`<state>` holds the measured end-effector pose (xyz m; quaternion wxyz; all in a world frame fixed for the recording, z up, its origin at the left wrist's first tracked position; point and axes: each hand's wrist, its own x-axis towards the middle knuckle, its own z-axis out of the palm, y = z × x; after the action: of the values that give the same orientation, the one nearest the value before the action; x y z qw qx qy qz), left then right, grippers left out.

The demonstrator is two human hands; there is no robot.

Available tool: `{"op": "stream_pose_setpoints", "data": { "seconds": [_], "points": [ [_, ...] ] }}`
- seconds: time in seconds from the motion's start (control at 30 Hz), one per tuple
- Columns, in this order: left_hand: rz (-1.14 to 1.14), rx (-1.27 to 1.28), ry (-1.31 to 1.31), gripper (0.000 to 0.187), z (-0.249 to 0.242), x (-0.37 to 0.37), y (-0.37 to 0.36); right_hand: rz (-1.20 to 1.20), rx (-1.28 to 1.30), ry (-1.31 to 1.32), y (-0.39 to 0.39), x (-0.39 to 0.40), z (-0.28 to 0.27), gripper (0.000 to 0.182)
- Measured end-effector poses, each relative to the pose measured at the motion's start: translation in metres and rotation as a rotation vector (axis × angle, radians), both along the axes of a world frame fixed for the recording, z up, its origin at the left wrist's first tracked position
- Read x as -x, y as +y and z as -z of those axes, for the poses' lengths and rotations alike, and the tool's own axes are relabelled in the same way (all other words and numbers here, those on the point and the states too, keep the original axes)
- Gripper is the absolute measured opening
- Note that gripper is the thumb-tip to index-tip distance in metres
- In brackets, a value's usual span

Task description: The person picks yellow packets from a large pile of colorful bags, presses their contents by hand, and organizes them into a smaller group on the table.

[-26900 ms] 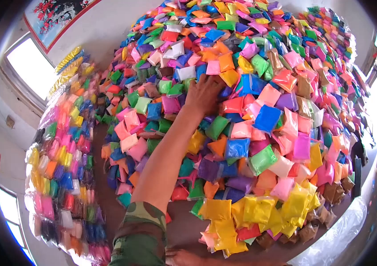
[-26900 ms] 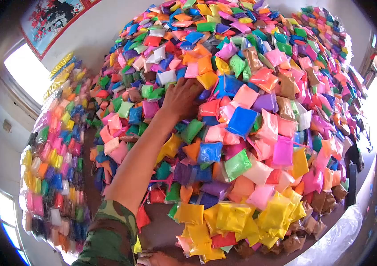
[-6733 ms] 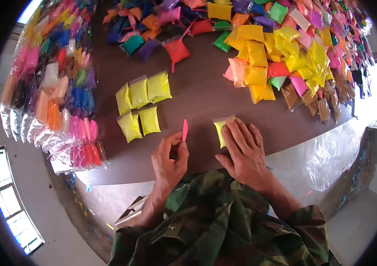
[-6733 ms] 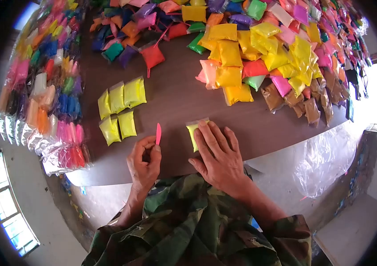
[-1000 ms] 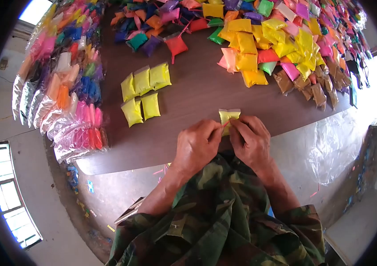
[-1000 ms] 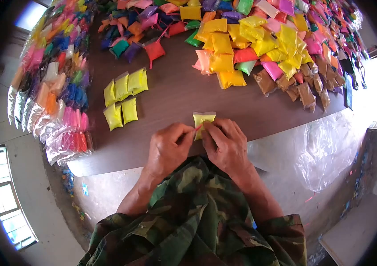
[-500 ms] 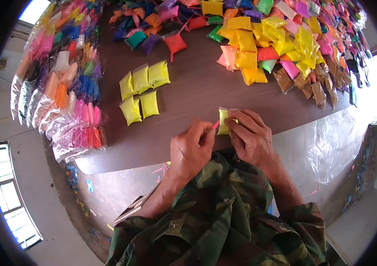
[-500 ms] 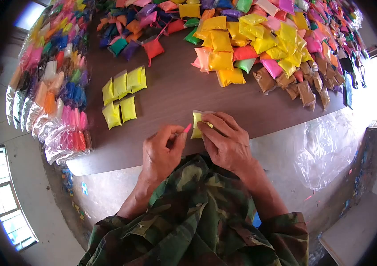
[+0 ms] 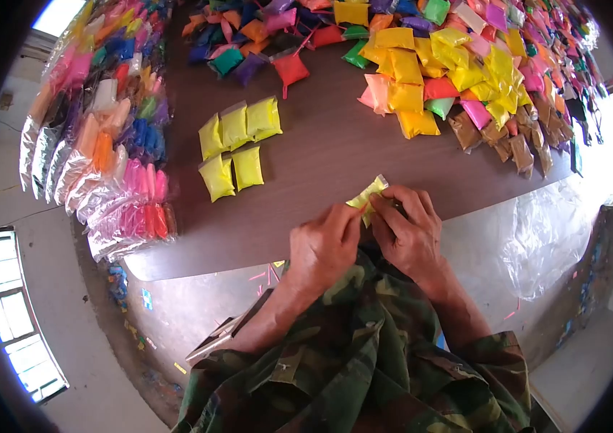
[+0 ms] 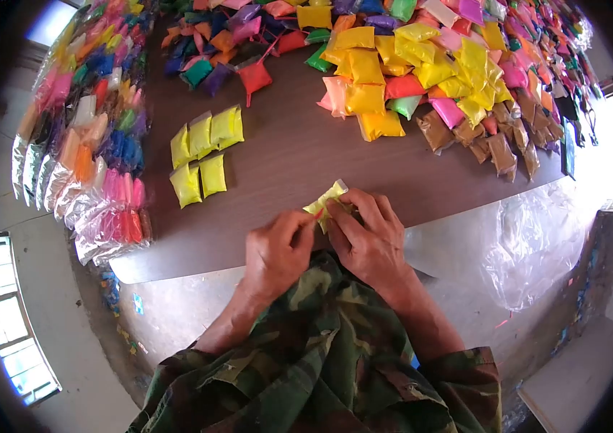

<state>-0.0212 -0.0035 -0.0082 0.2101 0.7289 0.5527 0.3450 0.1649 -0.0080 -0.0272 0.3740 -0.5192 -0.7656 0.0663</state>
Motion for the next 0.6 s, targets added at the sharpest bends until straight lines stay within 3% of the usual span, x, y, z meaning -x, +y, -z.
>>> {"op": "stream_pose_setpoints", "data": {
  "seconds": [0.17, 0.27, 0.37, 0.5, 0.6],
  "points": [
    [-0.132, -0.008, 0.225, 0.007, 0.019, 0.019, 0.012, 0.023, -0.013, 0.028, -0.003, 0.003, 0.002, 0.031],
    [-0.126, 0.117, 0.020, 0.007, 0.002, 0.025, 0.013, 0.035, -0.031, 0.032, -0.001, 0.005, 0.001, 0.032],
    [0.019, -0.011, -0.067, 0.007, 0.004, 0.008, -0.004, 0.058, -0.018, 0.045, -0.002, 0.007, 0.005, 0.032],
    [-0.057, -0.050, 0.160, 0.008, 0.021, 0.016, 0.004, 0.074, -0.030, 0.062, -0.004, 0.008, 0.006, 0.032],
    [-0.085, 0.039, 0.103, 0.008, 0.009, 0.025, 0.014, 0.074, -0.036, 0.065, -0.001, 0.008, 0.006, 0.032]
  ]
}}
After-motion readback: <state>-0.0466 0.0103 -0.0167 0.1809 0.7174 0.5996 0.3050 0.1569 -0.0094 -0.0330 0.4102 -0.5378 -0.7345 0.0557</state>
